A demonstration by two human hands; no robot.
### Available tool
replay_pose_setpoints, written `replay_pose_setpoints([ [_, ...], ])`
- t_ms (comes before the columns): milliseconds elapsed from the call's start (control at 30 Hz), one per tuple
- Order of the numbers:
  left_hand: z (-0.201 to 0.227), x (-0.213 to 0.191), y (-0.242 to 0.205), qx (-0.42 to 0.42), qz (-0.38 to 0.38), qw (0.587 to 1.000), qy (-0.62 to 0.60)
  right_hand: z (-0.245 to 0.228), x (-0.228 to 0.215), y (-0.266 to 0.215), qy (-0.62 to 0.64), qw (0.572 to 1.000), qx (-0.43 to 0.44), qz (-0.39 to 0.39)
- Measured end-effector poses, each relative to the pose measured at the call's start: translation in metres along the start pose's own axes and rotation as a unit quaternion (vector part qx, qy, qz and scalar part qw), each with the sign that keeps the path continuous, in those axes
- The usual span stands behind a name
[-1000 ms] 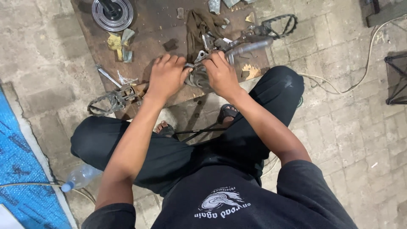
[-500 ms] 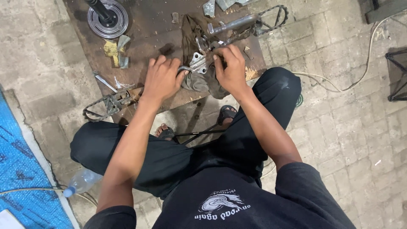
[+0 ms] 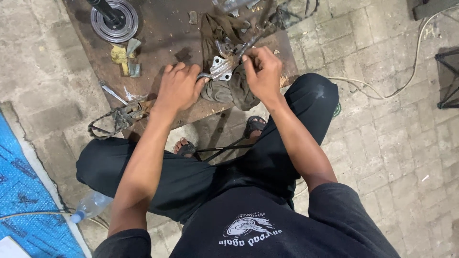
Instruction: The person sits on the floor and assembles a metal component by hand, inserting a small pin into a bracket and aligning it with a larger metal piece. They then pick up a cylindrical metal rod and wipe it with a cloth.
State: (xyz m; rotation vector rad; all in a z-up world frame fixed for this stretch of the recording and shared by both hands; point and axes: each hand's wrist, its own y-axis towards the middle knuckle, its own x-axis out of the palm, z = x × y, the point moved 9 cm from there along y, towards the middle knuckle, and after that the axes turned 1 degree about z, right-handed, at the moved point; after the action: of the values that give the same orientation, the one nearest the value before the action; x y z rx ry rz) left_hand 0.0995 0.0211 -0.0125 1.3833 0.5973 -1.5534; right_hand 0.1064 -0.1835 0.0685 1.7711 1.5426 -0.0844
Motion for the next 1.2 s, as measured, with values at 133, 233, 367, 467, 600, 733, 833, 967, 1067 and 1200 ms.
replay_pose_setpoints([
  [133,-0.001,-0.004,0.003,-0.019,-0.021,0.999,-0.024,0.0,0.0,0.002,-0.006,1.0,-0.006,0.001],
  [233,-0.003,-0.006,0.004,-0.034,-0.033,0.998,-0.046,0.007,-0.004,0.004,-0.008,1.0,0.014,0.022],
  [367,-0.003,-0.006,0.006,-0.042,-0.04,0.996,-0.065,-0.01,0.012,0.005,-0.008,0.999,-0.035,-0.022],
  [467,-0.002,-0.011,0.006,-0.048,-0.042,0.995,-0.072,-0.031,0.027,0.009,-0.034,0.993,-0.098,-0.051],
  [600,-0.001,-0.013,0.005,-0.054,-0.029,0.995,-0.079,-0.026,0.036,0.016,-0.094,0.991,-0.083,-0.053],
  [733,-0.001,-0.01,0.006,-0.05,-0.04,0.996,-0.067,-0.023,0.041,0.013,-0.109,0.989,-0.082,-0.056],
  [833,-0.004,-0.006,0.005,-0.071,-0.068,0.992,-0.073,-0.022,0.045,0.012,-0.138,0.983,-0.097,-0.073],
  [967,-0.006,-0.01,0.006,-0.087,-0.091,0.989,-0.081,-0.017,0.047,0.013,-0.136,0.982,-0.097,-0.083],
  [1067,-0.009,-0.003,0.007,-0.094,-0.124,0.984,-0.082,-0.014,0.048,0.014,-0.141,0.98,-0.098,-0.098],
  [1200,-0.011,-0.001,0.007,-0.092,-0.134,0.983,-0.084,-0.011,0.049,0.011,-0.131,0.983,-0.086,-0.092],
])
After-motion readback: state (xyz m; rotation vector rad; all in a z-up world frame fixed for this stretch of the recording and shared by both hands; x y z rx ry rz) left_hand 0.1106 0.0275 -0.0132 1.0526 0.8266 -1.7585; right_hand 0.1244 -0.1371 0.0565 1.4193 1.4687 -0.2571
